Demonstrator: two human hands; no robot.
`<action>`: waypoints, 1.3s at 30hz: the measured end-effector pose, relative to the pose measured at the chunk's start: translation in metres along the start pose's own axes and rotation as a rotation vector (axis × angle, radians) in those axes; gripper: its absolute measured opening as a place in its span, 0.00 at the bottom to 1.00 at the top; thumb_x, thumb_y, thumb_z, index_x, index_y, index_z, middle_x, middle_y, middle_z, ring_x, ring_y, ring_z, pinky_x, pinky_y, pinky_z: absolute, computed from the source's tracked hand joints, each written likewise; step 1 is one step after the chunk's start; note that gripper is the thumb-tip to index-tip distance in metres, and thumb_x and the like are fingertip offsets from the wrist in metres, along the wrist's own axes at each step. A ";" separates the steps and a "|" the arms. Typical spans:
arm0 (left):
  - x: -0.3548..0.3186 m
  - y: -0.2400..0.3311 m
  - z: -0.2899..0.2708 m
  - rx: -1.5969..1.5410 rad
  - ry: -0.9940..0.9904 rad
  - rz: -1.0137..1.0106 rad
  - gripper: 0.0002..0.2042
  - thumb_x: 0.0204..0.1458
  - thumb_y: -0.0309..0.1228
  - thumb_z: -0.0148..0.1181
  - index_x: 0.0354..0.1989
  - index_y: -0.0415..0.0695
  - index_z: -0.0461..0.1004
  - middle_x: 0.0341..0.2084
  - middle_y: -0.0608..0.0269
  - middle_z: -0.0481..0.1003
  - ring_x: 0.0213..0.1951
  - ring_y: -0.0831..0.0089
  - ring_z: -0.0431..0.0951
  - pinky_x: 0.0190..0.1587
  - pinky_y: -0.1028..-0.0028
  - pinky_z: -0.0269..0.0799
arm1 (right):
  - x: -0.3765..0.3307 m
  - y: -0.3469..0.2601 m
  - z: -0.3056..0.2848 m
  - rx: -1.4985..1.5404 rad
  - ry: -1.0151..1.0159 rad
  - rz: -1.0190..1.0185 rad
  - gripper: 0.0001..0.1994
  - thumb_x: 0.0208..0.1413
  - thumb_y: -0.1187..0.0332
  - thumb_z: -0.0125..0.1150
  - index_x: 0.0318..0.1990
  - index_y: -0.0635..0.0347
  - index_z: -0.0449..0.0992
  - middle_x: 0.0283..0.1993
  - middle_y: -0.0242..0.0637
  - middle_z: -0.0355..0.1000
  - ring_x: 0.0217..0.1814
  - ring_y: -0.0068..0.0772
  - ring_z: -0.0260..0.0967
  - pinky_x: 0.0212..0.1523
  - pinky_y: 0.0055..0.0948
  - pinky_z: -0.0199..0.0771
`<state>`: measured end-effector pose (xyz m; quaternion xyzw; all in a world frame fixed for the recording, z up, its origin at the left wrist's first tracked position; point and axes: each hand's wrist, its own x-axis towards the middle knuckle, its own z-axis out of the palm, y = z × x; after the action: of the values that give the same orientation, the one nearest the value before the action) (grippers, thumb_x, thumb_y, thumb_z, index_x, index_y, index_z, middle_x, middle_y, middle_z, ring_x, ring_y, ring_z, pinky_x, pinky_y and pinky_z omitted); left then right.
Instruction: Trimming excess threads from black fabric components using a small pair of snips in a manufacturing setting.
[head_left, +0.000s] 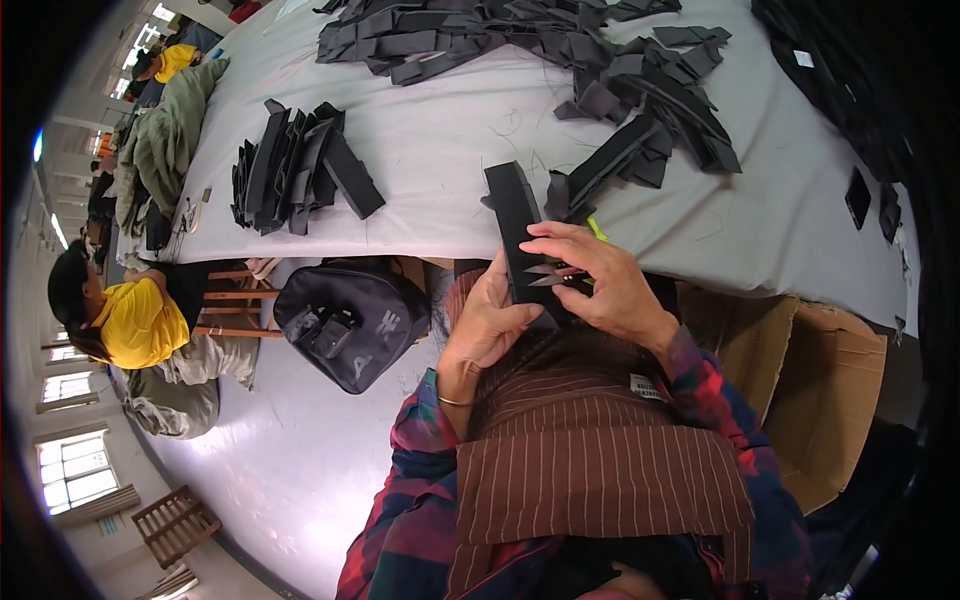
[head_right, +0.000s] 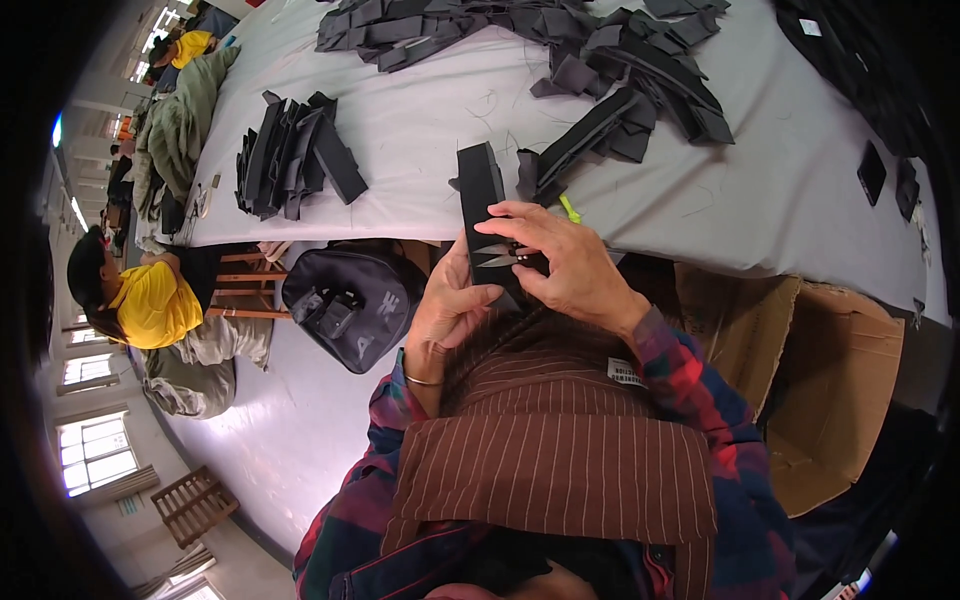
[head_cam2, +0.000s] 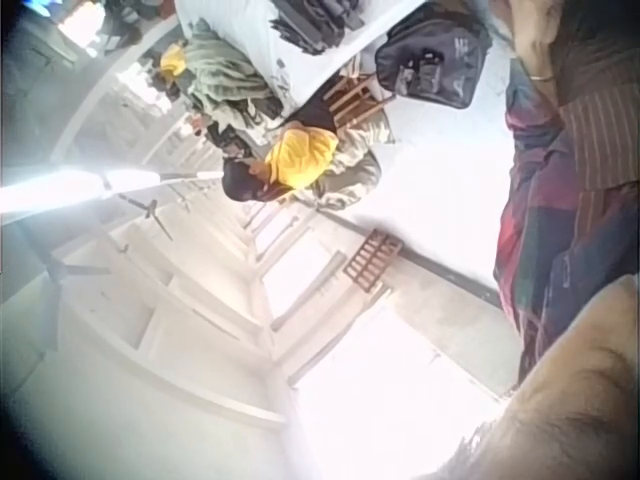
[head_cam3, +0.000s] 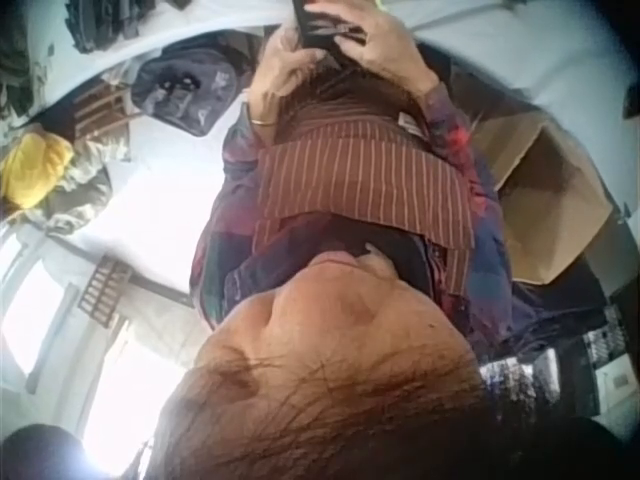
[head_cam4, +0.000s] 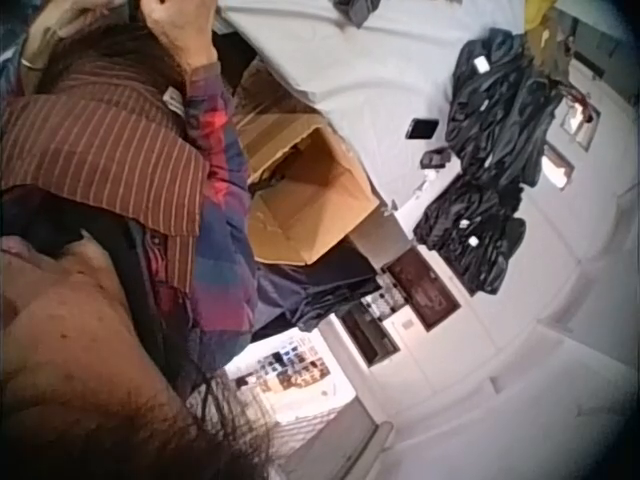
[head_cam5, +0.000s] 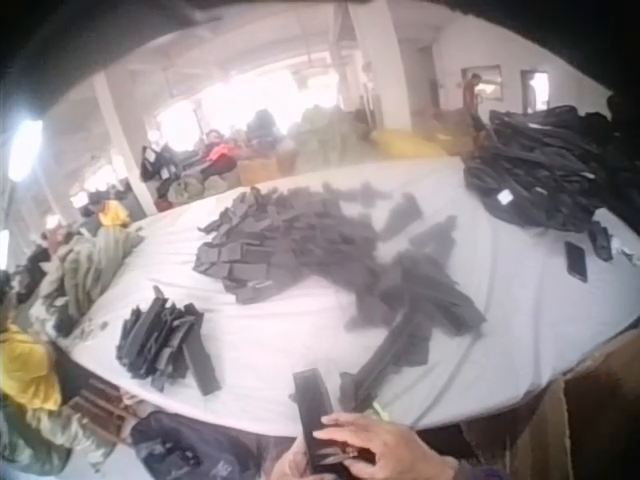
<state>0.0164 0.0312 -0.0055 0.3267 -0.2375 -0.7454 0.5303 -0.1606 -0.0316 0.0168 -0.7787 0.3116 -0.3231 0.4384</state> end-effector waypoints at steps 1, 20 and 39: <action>0.000 -0.002 -0.002 -0.015 -0.025 0.002 0.42 0.42 0.07 0.53 0.69 0.42 0.46 0.55 0.59 0.65 0.53 0.72 0.71 0.48 0.78 0.72 | -0.001 0.002 0.000 0.050 0.002 -0.011 0.22 0.46 0.79 0.59 0.52 0.51 0.75 0.61 0.35 0.67 0.50 0.37 0.73 0.46 0.30 0.76; 0.005 -0.012 0.000 0.082 0.065 0.165 0.25 0.56 0.23 0.58 0.62 0.40 0.57 0.50 0.57 0.70 0.50 0.72 0.74 0.53 0.71 0.72 | -0.002 -0.004 0.005 -0.115 0.105 -0.119 0.20 0.43 0.73 0.67 0.48 0.51 0.77 0.50 0.35 0.69 0.41 0.38 0.72 0.39 0.30 0.74; -0.023 0.021 0.017 0.610 0.015 0.147 0.12 0.59 0.30 0.55 0.47 0.36 0.72 0.50 0.58 0.68 0.53 0.69 0.66 0.57 0.72 0.57 | 0.016 -0.022 -0.016 1.054 0.261 0.404 0.07 0.59 0.67 0.61 0.29 0.54 0.73 0.24 0.18 0.63 0.22 0.09 0.52 0.24 0.16 0.53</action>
<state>0.0231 0.0465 0.0263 0.4581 -0.4692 -0.5971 0.4621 -0.1590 -0.0420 0.0466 -0.3338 0.3026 -0.4378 0.7781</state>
